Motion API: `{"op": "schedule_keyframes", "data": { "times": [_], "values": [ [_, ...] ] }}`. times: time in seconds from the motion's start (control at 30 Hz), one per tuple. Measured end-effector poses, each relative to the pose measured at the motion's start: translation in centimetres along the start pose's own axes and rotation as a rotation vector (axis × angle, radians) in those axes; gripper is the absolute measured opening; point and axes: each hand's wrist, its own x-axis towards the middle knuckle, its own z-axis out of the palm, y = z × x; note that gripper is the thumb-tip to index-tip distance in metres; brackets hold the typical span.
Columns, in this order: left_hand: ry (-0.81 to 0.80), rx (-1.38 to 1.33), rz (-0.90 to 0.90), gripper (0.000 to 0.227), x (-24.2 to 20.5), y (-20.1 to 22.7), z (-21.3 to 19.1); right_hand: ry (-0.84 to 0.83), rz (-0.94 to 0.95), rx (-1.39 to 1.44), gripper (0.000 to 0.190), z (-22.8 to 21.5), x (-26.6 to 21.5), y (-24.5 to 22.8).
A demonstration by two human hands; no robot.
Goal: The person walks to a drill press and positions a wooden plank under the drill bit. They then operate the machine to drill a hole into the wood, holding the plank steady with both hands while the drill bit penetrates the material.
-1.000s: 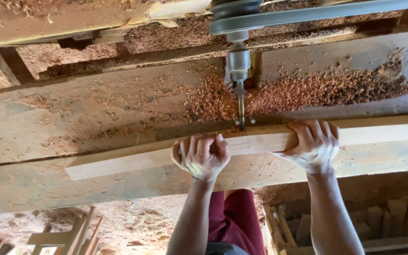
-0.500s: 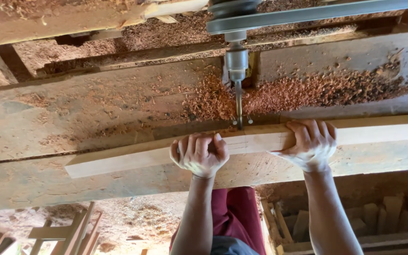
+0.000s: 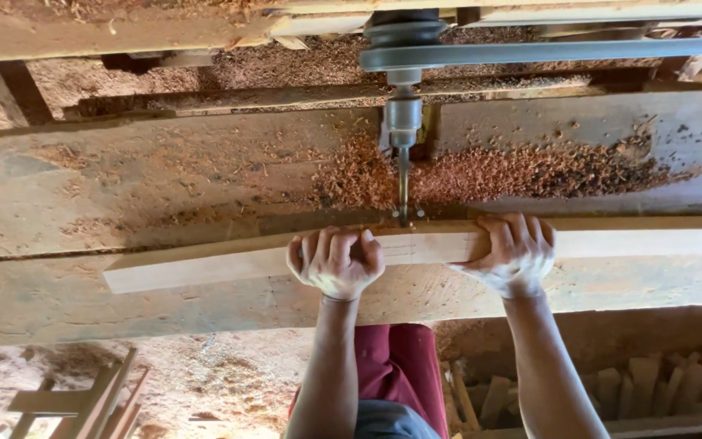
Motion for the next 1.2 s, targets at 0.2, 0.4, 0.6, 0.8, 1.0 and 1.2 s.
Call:
{"op": "schedule_keyframes", "data": {
  "times": [0.2, 0.4, 0.6, 0.8, 1.0, 1.2],
  "values": [
    [0.004, -0.013, 0.007, 0.025, 0.9, 0.2, -0.2, -0.026, -0.002, 0.025, 0.066, 0.0, 0.2, 0.0],
    [0.010, -0.008, 0.019, 0.024, 0.9, 0.1, -0.1, -0.051, -0.002, 0.019, 0.072, 0.0, 0.1, 0.1],
    [-0.002, -0.002, 0.009, 0.024, 1.0, -0.1, -0.1, -0.060, -0.021, -0.013, 0.074, -0.8, 1.7, -0.7],
    [-0.003, 0.003, -0.005, 0.025, 1.7, -0.1, 0.4, -0.042, -0.051, -0.047, 0.076, 0.9, 1.0, 0.8],
    [0.006, 0.013, -0.005, 0.026, 2.9, 0.0, 1.2, -0.035, -0.030, -0.030, 0.075, 1.3, 2.3, 1.3],
    [0.005, 0.023, 0.001, 0.025, 3.2, -0.2, 1.8, -0.025, -0.022, -0.042, 0.070, 2.4, 1.9, 2.4]
  ]
}}
